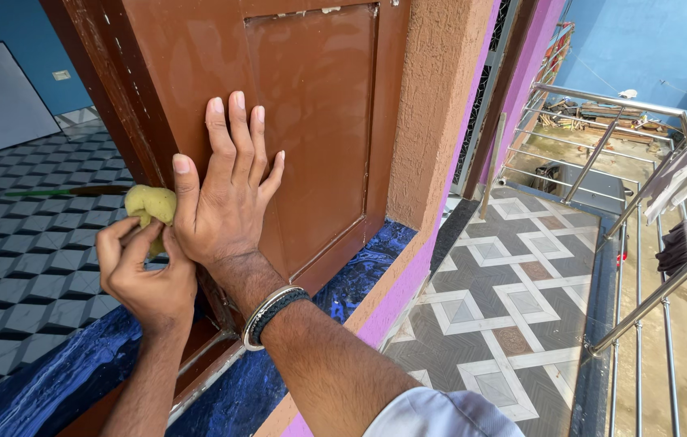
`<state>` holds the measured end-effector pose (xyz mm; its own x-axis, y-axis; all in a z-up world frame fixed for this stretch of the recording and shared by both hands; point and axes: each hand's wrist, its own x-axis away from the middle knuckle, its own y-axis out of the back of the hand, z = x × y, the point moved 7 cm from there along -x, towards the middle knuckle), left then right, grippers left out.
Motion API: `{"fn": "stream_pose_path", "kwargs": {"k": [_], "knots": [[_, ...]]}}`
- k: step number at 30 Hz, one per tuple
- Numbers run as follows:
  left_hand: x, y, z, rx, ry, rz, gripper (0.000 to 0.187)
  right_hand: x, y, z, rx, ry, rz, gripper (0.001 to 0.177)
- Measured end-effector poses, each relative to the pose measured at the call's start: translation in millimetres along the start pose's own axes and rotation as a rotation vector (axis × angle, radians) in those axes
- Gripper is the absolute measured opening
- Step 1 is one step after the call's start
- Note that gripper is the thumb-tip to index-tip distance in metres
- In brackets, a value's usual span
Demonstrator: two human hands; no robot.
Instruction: The person wipes a brown wooden door and its frame with a yellow sponge, repeatedly dipping the sponge into a pink bucket of water. They clean the door panels, the glass pane, and the surrounding frame, including the threshold, while the door remains open.
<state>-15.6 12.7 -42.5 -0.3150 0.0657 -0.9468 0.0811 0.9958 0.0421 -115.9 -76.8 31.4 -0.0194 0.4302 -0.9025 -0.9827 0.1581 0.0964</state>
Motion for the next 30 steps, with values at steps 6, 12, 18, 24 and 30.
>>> {"fn": "stream_pose_path", "kwargs": {"k": [6, 12, 18, 24, 30], "knots": [[-11, 6, -4, -0.032, 0.006, -0.022, 0.019, -1, 0, 0, -0.018, -0.014, 0.007, 0.061], [-88, 4, -30, -0.01, -0.144, -0.129, 0.019, -2, 2, 1, -0.047, -0.001, -0.036, 0.057], [-79, -1, -22, -0.067, -0.154, -0.101, 0.013, 1, 2, 1, -0.027, -0.007, -0.024, 0.058], [-19, 2, -2, -0.037, -0.027, -0.021, 0.015, 1, -1, -1, -0.007, -0.008, -0.015, 0.057], [-28, 9, -16, -0.071, -0.057, -0.039, 0.015, 0, 0, -1, -0.02, -0.004, -0.013, 0.057]]}}
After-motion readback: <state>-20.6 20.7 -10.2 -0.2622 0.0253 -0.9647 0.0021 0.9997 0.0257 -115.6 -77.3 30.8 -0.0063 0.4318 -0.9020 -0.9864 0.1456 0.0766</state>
